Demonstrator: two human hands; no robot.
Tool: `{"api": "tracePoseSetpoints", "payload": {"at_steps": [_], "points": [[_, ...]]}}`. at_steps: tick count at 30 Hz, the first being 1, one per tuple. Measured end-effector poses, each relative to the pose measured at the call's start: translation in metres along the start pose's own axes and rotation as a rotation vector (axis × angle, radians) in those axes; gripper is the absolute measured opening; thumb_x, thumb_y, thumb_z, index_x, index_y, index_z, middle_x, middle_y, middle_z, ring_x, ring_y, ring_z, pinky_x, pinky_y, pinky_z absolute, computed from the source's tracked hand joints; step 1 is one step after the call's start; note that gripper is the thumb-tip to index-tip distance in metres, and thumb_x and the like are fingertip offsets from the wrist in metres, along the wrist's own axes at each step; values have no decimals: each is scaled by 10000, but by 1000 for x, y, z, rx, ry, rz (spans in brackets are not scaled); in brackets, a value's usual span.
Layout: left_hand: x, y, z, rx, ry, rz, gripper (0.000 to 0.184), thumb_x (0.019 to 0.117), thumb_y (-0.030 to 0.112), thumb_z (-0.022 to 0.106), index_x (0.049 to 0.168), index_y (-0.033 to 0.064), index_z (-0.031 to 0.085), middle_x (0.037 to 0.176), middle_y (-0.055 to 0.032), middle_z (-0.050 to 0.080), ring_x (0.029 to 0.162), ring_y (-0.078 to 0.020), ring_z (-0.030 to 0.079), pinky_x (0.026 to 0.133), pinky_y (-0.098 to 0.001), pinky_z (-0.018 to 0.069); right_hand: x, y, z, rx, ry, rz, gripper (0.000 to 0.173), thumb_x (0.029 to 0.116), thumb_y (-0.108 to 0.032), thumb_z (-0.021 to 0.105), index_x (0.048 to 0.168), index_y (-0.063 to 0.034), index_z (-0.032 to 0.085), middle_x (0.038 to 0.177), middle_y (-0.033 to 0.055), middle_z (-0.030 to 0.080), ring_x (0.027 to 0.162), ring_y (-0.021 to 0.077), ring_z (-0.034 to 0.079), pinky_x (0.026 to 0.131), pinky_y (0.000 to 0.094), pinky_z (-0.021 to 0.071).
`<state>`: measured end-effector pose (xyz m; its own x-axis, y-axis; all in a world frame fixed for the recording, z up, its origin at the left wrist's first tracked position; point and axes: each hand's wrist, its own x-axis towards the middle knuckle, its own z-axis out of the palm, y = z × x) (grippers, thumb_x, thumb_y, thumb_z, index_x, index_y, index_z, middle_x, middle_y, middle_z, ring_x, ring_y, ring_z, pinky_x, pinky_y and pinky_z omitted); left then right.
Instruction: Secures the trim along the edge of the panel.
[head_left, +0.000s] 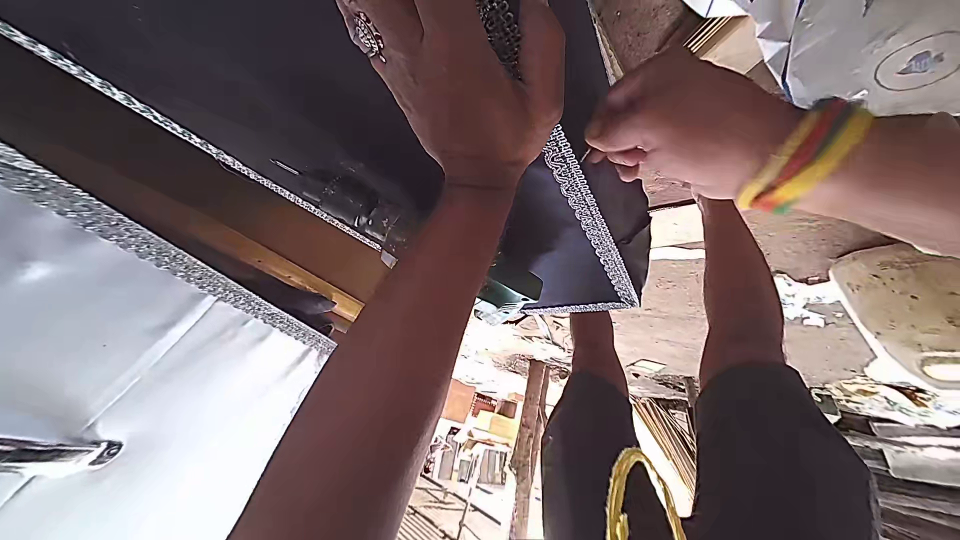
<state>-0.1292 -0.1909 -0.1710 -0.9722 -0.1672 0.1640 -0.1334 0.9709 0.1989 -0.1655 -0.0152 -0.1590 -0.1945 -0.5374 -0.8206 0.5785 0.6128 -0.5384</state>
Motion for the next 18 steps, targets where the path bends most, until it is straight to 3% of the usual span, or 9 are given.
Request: {"api": "tracePoseSetpoints", "payload": {"at_steps": [3, 6, 9, 11, 13, 14, 15, 18], "points": [[3, -3, 3, -45, 46, 25, 600, 873, 440, 612, 1235, -36, 666, 1293, -305, 562, 1236, -416, 517, 1048, -512, 377, 8, -25, -2, 120, -22, 257, 193, 1027, -95, 577, 853, -63, 653, 732, 25, 652, 582, 79, 611, 562, 222, 534], [2, -5, 3, -66, 45, 34, 575, 889, 432, 614, 1231, -28, 662, 1281, -292, 565, 1231, -410, 514, 1045, -521, 373, -3, -18, 1, 185, 13, 224, 165, 1038, -114, 597, 898, -56, 661, 716, 14, 669, 602, 66, 664, 600, 205, 579], [1, -3, 2, -65, 26, 14, 593, 880, 442, 610, 1238, -29, 659, 1300, -312, 558, 1250, -434, 510, 1053, -547, 364, -16, 7, 11, 179, 115, 31, 167, 1028, -145, 618, 899, -92, 711, 724, -22, 709, 616, 30, 650, 592, 207, 529], [3, -4, 4, -75, 39, 13, 581, 876, 439, 624, 1231, -19, 664, 1288, -295, 564, 1238, -420, 518, 1053, -528, 379, -21, 21, 15, 98, 182, -142, 174, 1029, -168, 621, 910, -121, 739, 706, -72, 689, 558, -29, 567, 521, 170, 450], [3, -5, 4, -79, 44, 18, 592, 879, 436, 618, 1251, -22, 656, 1311, -299, 560, 1255, -419, 515, 1073, -524, 377, -20, 35, 15, -59, 227, -378, 177, 1028, -188, 601, 969, -141, 760, 758, -94, 696, 611, -58, 574, 568, 147, 463], [2, -5, 4, -84, 42, 21, 600, 883, 442, 611, 1257, -26, 650, 1321, -308, 551, 1263, -424, 510, 1076, -530, 369, -17, 43, 13, -176, 244, -522, 204, 1027, -199, 577, 1003, -138, 770, 814, -68, 720, 697, -32, 633, 649, 176, 516], [1, -5, 3, -89, 34, 25, 612, 890, 450, 604, 1265, -32, 643, 1333, -322, 538, 1272, -433, 502, 1078, -538, 363, -13, 49, 10, -274, 245, -660, 234, 1021, -188, 557, 1024, -107, 776, 852, -8, 729, 773, 54, 667, 715, 263, 535], [2, -5, 3, -80, 28, 28, 609, 890, 463, 598, 1254, -23, 650, 1334, -314, 541, 1267, -429, 503, 1062, -542, 365, -1, 47, -7, -556, 192, -941, 271, 1028, -189, 525, 1010, -70, 769, 865, 108, 719, 825, 272, 704, 713, 460, 537]]}}
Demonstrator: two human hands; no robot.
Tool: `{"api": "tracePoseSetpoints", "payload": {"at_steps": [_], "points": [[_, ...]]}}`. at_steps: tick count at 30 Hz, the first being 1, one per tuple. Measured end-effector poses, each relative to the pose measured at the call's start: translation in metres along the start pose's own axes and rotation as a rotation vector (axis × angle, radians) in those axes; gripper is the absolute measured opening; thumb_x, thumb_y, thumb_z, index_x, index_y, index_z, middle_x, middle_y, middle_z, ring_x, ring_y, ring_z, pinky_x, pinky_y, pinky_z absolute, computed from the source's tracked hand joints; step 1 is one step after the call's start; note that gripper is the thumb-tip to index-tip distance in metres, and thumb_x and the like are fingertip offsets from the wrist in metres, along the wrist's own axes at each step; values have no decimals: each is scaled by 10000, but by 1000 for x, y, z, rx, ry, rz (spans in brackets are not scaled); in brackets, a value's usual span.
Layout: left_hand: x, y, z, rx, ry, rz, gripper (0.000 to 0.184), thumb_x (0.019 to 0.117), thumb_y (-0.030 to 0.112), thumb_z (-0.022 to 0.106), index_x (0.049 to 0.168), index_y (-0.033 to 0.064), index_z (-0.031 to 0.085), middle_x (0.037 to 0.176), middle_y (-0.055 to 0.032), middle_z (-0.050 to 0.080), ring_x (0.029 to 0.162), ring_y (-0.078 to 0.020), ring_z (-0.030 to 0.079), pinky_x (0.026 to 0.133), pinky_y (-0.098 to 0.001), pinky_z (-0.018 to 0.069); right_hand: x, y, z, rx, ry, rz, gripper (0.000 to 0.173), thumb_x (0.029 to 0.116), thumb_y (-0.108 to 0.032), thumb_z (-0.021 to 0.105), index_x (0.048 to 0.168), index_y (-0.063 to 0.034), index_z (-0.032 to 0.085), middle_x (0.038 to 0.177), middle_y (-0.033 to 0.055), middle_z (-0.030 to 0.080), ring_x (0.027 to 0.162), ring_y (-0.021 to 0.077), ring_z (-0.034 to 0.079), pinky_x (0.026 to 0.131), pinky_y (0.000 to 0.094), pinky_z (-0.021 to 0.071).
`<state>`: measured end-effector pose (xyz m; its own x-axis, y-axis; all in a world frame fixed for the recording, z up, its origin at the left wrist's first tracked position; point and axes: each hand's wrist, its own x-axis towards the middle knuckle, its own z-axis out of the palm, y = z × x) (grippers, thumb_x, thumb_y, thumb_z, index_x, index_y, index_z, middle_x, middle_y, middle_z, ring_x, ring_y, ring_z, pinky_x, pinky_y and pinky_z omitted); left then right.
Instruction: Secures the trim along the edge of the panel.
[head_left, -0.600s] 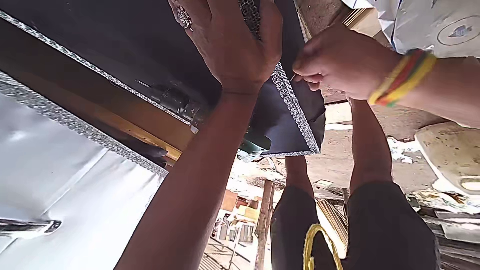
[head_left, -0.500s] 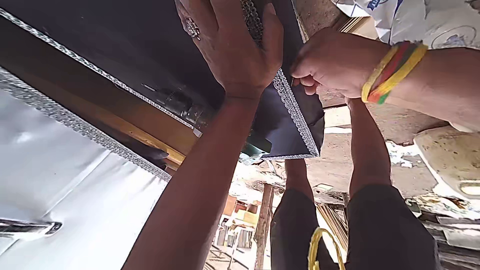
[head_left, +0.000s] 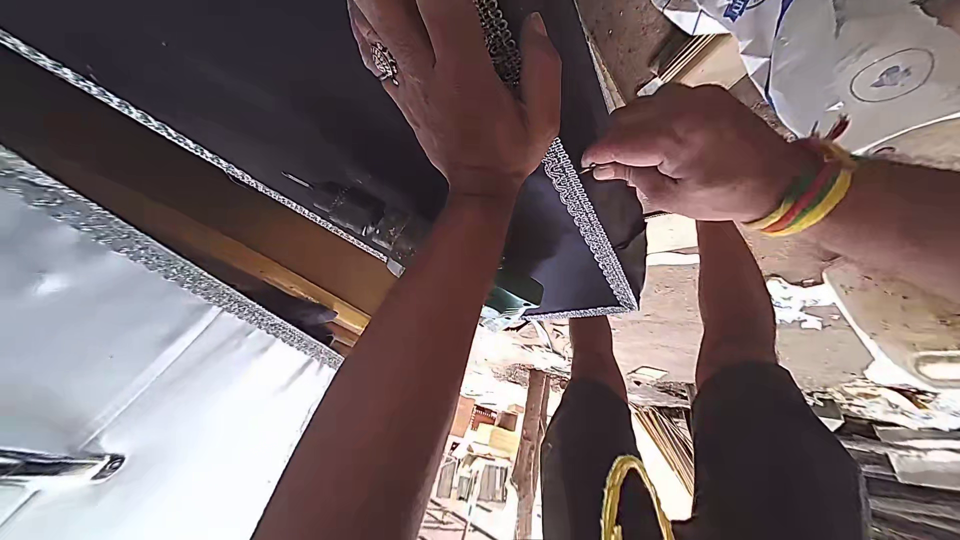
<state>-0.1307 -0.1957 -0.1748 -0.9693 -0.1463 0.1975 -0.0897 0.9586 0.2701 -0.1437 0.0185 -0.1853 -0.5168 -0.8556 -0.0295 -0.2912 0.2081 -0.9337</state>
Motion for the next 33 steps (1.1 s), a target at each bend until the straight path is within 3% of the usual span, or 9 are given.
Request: {"api": "tracePoseSetpoints", "payload": {"at_steps": [5, 10, 17, 22, 24, 26, 28, 30, 33], "points": [[1, 0, -1, 6, -2, -1, 607, 885, 462, 597, 1247, -22, 653, 1329, -304, 548, 1255, -426, 506, 1045, -548, 367, 11, 12, -16, -162, -149, -221, 324, 1037, -174, 445, 1022, -83, 756, 790, 133, 669, 741, 343, 679, 663, 530, 505], [0, -1, 1, 11, 7, -6, 643, 875, 481, 603, 1278, -17, 651, 1341, -306, 550, 1251, -427, 516, 1034, -538, 389, -3, 13, -6, -90, -102, -111, 318, 1037, -194, 468, 995, -79, 761, 780, 118, 671, 698, 312, 671, 575, 483, 492], [0, 1, -1, 27, -14, -17, 626, 874, 478, 600, 1255, -16, 652, 1313, -303, 552, 1235, -422, 511, 1014, -545, 367, 6, 3, -12, -365, -150, -257, 242, 966, -111, 425, 842, -35, 618, 742, 151, 579, 695, 380, 588, 619, 528, 380], [1, 3, -2, 41, -30, -24, 621, 887, 465, 589, 1273, -18, 635, 1350, -300, 544, 1272, -427, 502, 1035, -569, 355, 14, 6, -17, -428, -165, -385, 280, 972, -59, 378, 829, -31, 617, 710, 128, 561, 702, 355, 583, 756, 559, 384], [1, 3, -2, 42, -29, -24, 613, 885, 463, 594, 1267, -14, 640, 1338, -298, 547, 1274, -425, 497, 1047, -557, 349, 15, 6, -16, -401, -169, -369, 284, 976, -80, 391, 803, -36, 611, 694, 128, 552, 687, 357, 577, 749, 566, 380], [0, 3, -2, 43, -34, -32, 612, 880, 472, 598, 1253, -11, 647, 1326, -296, 550, 1271, -431, 496, 1058, -556, 345, 12, 4, -10, -284, -166, -228, 242, 929, -127, 452, 780, -53, 628, 695, 129, 576, 679, 355, 598, 693, 571, 383], [1, 3, -2, 47, -32, -35, 607, 865, 471, 611, 1234, -9, 656, 1320, -293, 552, 1268, -438, 503, 1058, -567, 360, 12, -5, -10, -80, -211, 75, 238, 953, -177, 516, 808, -95, 686, 708, 67, 630, 684, 247, 632, 649, 480, 430], [0, 3, -2, 47, -34, -33, 616, 864, 469, 607, 1240, -16, 649, 1343, -310, 539, 1281, -448, 496, 1058, -570, 364, 22, -19, -19, 296, -323, 562, 188, 1008, -160, 624, 890, -117, 763, 712, -32, 673, 629, 45, 617, 588, 242, 501], [1, 1, -1, 42, -20, -19, 661, 865, 474, 595, 1310, -12, 635, 1363, -317, 533, 1279, -444, 498, 1027, -550, 393, 41, -24, -27, 821, -353, 1221, 143, 1022, -120, 611, 967, -62, 730, 754, 38, 707, 587, 86, 631, 538, 204, 503]]}}
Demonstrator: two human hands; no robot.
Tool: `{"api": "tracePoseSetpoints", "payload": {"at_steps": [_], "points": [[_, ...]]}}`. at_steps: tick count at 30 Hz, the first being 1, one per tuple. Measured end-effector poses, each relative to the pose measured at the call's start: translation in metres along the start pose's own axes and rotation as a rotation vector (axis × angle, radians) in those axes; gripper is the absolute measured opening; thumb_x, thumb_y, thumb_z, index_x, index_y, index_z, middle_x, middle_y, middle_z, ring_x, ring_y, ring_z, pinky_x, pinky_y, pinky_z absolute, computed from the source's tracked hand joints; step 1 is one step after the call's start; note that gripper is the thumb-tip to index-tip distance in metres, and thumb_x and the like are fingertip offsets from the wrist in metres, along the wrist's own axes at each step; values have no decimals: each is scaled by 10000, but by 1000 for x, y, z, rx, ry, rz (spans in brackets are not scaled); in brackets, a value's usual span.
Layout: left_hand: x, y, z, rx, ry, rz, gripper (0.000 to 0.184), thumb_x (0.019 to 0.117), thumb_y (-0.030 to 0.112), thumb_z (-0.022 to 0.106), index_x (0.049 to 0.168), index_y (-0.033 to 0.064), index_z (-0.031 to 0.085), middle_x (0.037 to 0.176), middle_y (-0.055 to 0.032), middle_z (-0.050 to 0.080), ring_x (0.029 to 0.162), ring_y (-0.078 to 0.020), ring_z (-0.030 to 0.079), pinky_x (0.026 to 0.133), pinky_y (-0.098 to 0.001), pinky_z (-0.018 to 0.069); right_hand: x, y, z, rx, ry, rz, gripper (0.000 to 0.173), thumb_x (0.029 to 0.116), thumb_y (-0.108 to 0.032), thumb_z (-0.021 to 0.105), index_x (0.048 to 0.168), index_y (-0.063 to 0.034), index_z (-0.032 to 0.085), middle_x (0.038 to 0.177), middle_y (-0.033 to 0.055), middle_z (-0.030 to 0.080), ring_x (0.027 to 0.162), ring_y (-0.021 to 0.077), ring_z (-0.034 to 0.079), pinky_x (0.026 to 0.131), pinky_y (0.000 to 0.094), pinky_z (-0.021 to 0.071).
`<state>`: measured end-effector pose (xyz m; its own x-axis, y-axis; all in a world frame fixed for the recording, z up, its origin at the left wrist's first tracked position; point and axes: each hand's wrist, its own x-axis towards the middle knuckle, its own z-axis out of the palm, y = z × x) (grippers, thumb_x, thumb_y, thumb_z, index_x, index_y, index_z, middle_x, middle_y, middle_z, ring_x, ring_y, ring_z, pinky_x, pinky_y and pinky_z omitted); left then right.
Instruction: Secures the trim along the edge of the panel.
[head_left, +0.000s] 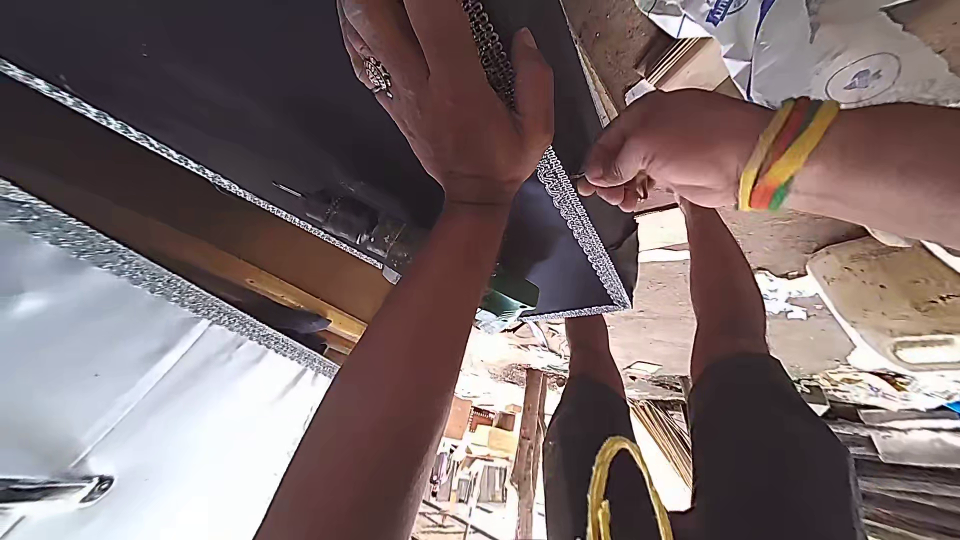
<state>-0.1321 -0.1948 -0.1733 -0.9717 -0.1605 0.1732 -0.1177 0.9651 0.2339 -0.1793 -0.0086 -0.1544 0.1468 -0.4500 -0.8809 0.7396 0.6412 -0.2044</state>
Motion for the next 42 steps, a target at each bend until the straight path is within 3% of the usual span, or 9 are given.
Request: {"api": "tracePoseSetpoints", "payload": {"at_steps": [4, 9, 14, 19, 23, 26, 34, 37, 42], "points": [[-1, -1, 1, -10, 19, 11, 650, 881, 464, 589, 1324, -8, 639, 1375, -312, 534, 1286, -424, 503, 1067, -525, 380, 7, -10, -4, 205, -66, 210, 201, 1032, -163, 535, 973, -77, 706, 776, 50, 698, 489, 82, 557, 420, 191, 413], [-1, -2, 1, -37, 28, 45, 610, 892, 432, 585, 1333, 11, 614, 1400, -322, 508, 1361, -430, 456, 1112, -547, 344, -1, -7, -4, 41, -45, 83, 188, 1051, -175, 561, 989, -62, 698, 777, 39, 708, 517, 63, 572, 443, 177, 412], [-1, -4, 2, -27, 34, 56, 624, 901, 442, 574, 1338, -3, 617, 1387, -323, 520, 1320, -427, 479, 1078, -535, 356, -3, 10, -10, -426, 14, -379, 389, 1084, -350, 530, 828, -99, 679, 659, -17, 613, 564, 66, 565, 534, 265, 458], [0, -2, 0, -2, 16, 27, 641, 890, 464, 568, 1317, -9, 634, 1366, -317, 531, 1265, -421, 512, 1045, -531, 387, 9, 44, -17, -843, 191, -942, 357, 1008, -322, 602, 1225, -51, 688, 1046, 116, 730, 974, 272, 715, 857, 472, 565], [0, 0, 0, -2, 9, 6, 638, 878, 468, 575, 1282, -21, 632, 1356, -303, 538, 1249, -417, 515, 1019, -546, 384, 29, 55, -25, -1176, 323, -1389, 303, 1068, -168, 418, 1018, 3, 663, 797, 191, 619, 719, 407, 639, 601, 525, 479], [0, 0, 0, -7, 18, -4, 622, 869, 469, 589, 1247, -21, 644, 1317, -287, 546, 1226, -403, 518, 1012, -517, 387, 32, 47, -29, -1318, 321, -1469, 291, 1051, -91, 368, 909, -1, 605, 753, 180, 575, 693, 406, 606, 587, 522, 433], [-2, 2, -1, 18, 10, 0, 660, 888, 480, 556, 1290, -37, 642, 1352, -349, 552, 1317, -477, 479, 1081, -584, 332, 35, 31, -29, -1275, 157, -1352, 357, 988, -269, 410, 717, -77, 540, 620, 90, 522, 537, 322, 587, 431, 475, 385], [-3, 1, -1, -10, 8, -10, 618, 880, 462, 565, 1257, -18, 662, 1330, -323, 575, 1300, -466, 498, 1080, -588, 337, 29, 32, -20, -1003, 88, -1056, 356, 972, -332, 499, 738, -114, 654, 631, 37, 590, 588, 227, 615, 506, 466, 425], [-2, 1, 0, -18, 5, -25, 595, 884, 459, 578, 1243, -9, 654, 1322, -312, 553, 1274, -440, 507, 1079, -582, 338, 20, 26, -10, -146, -157, -376, 219, 984, -89, 639, 799, -61, 754, 574, -12, 588, 459, 25, 462, 420, 178, 349]]}}
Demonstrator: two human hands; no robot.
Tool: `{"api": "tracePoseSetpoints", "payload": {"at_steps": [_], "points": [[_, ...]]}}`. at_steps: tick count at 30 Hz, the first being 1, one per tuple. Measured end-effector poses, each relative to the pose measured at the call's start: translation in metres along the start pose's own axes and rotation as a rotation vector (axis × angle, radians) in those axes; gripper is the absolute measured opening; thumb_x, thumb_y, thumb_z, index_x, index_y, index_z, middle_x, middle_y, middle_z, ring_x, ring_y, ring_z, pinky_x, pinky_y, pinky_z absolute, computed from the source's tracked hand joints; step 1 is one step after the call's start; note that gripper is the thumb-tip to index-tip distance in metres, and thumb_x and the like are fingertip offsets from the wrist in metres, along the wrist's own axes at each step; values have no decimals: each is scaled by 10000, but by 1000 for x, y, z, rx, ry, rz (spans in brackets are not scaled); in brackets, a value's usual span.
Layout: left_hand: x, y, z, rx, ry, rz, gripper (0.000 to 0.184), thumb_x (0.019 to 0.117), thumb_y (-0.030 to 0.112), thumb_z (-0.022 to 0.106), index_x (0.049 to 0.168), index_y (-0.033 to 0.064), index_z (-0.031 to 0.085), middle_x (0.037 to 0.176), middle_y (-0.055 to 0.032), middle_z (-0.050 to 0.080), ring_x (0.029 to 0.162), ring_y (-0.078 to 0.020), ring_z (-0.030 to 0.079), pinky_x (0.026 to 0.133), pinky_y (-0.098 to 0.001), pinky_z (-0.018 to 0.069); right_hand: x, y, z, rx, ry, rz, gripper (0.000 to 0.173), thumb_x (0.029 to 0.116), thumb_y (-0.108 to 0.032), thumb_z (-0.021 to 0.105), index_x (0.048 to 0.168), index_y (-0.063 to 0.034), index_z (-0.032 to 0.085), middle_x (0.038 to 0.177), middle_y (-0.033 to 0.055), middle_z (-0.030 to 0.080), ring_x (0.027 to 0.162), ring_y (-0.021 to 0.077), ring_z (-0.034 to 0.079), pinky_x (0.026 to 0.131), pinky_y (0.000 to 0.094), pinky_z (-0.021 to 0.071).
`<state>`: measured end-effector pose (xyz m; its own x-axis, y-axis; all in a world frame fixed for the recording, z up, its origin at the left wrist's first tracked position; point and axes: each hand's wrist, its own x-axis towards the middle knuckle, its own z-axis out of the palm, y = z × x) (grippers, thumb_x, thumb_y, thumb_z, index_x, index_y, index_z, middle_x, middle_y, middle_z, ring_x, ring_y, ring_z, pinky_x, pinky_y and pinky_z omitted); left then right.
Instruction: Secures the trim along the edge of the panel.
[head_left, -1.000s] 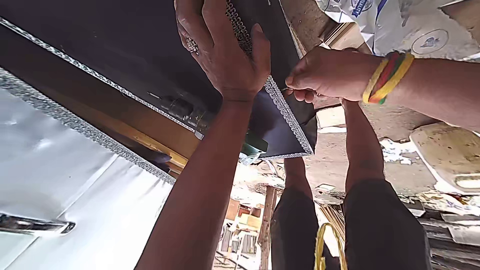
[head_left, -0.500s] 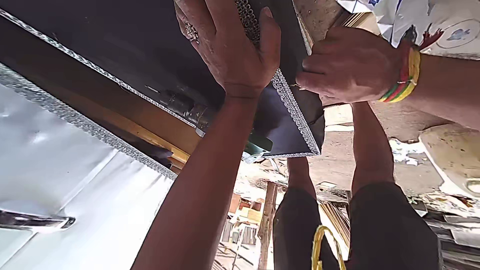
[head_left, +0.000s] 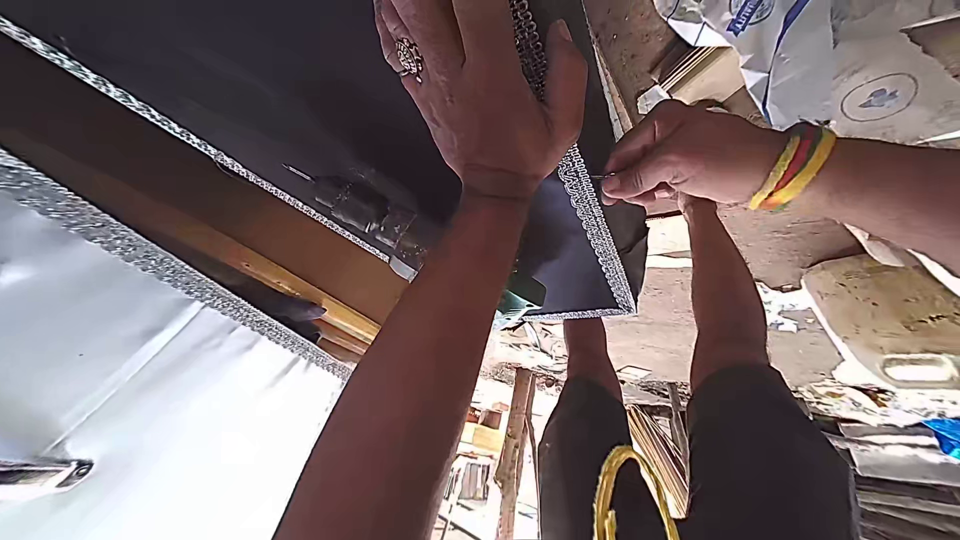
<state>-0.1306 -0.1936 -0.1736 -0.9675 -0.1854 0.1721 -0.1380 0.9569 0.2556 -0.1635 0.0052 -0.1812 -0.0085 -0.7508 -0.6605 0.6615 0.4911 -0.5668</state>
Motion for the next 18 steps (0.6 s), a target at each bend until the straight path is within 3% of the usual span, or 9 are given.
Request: {"api": "tracePoseSetpoints", "payload": {"at_steps": [2, 6, 9, 14, 16, 18], "points": [[0, 0, 0, 13, 4, -3, 596, 874, 463, 579, 1235, -4, 661, 1303, -319, 568, 1256, -447, 514, 1038, -569, 361, 1, 2, 2, 187, -27, 88, 261, 1001, -72, 576, 795, -46, 734, 549, -10, 547, 424, 18, 418, 387, 158, 297], [-1, 1, -1, 18, -9, -2, 619, 875, 460, 573, 1272, -9, 652, 1332, -340, 558, 1289, -481, 498, 1049, -598, 358, 0, -2, 5, 671, -176, 355, 372, 1070, -192, 372, 814, -74, 613, 538, -46, 441, 393, -12, 378, 368, 126, 313], [0, 1, -1, 25, -5, -3, 599, 879, 463, 575, 1244, -2, 667, 1313, -325, 563, 1262, -467, 514, 1039, -584, 370, -1, -12, 6, 838, -178, 474, 420, 1094, -281, 335, 815, -80, 577, 552, -40, 430, 382, 3, 364, 349, 135, 300], [0, 1, -1, 5, 17, 18, 562, 877, 439, 589, 1218, -2, 663, 1283, -292, 570, 1230, -426, 518, 1027, -545, 365, -5, -18, 8, 687, 0, 473, 325, 1070, -267, 437, 945, -68, 662, 609, -3, 533, 397, 26, 397, 351, 157, 309], [0, 1, -1, 2, 16, 21, 565, 878, 441, 577, 1213, -5, 667, 1280, -298, 573, 1227, -424, 521, 1011, -539, 375, -5, -19, 8, 478, 64, 394, 256, 1057, -262, 525, 976, -76, 681, 686, 24, 639, 430, 40, 459, 367, 159, 335], [0, 0, -1, 13, 16, 22, 599, 877, 457, 569, 1233, -15, 666, 1285, -308, 580, 1238, -436, 524, 1025, -555, 377, -4, -16, 7, 176, 77, 234, 296, 1069, -292, 548, 910, -82, 684, 700, 0, 670, 475, 42, 501, 407, 168, 348]]}}
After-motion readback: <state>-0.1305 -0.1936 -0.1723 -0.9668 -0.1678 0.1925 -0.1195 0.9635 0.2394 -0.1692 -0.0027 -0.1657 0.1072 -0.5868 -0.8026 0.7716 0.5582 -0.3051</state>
